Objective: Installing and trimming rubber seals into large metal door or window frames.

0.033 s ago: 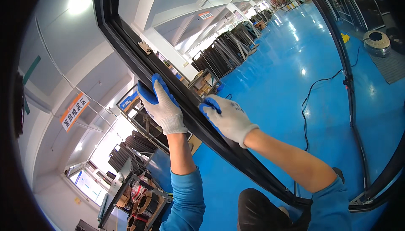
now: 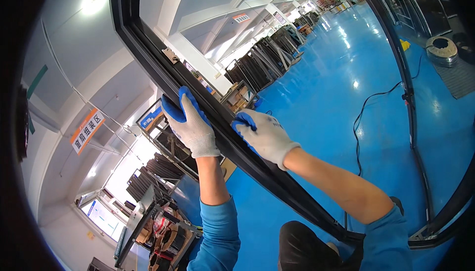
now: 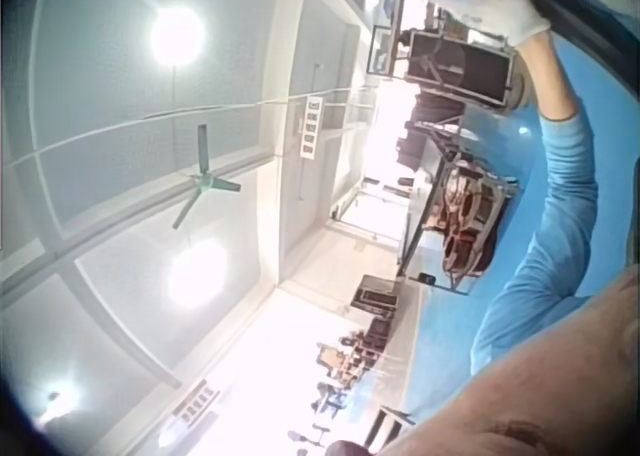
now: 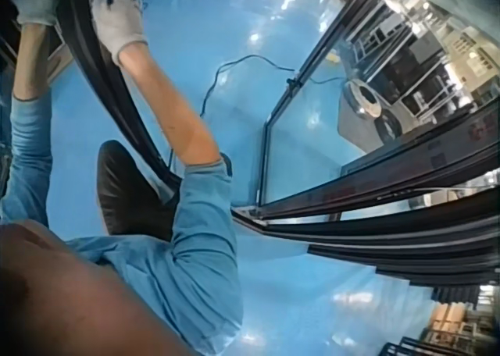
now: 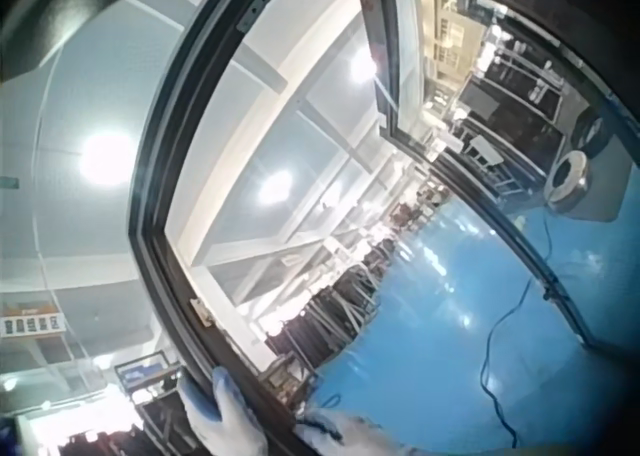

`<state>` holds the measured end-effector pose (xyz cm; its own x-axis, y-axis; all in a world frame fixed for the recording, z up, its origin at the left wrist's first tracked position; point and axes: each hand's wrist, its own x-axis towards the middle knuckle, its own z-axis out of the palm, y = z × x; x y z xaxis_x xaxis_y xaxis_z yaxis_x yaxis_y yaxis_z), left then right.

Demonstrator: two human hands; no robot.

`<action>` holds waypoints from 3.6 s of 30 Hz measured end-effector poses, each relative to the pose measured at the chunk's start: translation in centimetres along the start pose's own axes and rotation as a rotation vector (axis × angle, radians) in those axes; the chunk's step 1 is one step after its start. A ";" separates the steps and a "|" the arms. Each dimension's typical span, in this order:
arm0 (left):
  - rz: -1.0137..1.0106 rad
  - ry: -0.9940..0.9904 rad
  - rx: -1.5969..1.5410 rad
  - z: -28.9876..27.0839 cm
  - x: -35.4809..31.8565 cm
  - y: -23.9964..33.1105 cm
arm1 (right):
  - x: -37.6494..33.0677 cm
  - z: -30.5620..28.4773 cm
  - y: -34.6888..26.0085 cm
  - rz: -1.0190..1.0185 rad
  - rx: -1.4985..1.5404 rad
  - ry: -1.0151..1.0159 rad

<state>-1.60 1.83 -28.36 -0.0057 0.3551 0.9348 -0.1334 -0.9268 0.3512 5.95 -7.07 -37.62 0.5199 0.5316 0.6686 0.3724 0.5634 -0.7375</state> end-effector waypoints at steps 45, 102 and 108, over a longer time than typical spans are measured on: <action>-0.156 -0.537 -0.738 -5.7 -1.0 -10.4 | 1.6 0.0 4.9 0.095 0.349 -0.096; -0.216 -0.348 -0.596 -3.3 -12.7 -10.0 | -9.9 0.2 14.3 0.679 0.640 0.003; -0.269 -0.395 -0.624 -4.1 -12.3 -9.6 | -8.6 0.4 11.4 0.708 0.564 0.001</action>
<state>-4.27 6.90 -43.42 0.4428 0.3791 0.8125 -0.6132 -0.5331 0.5830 5.43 -4.98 -51.70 0.4851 0.8712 0.0757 -0.4671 0.3313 -0.8198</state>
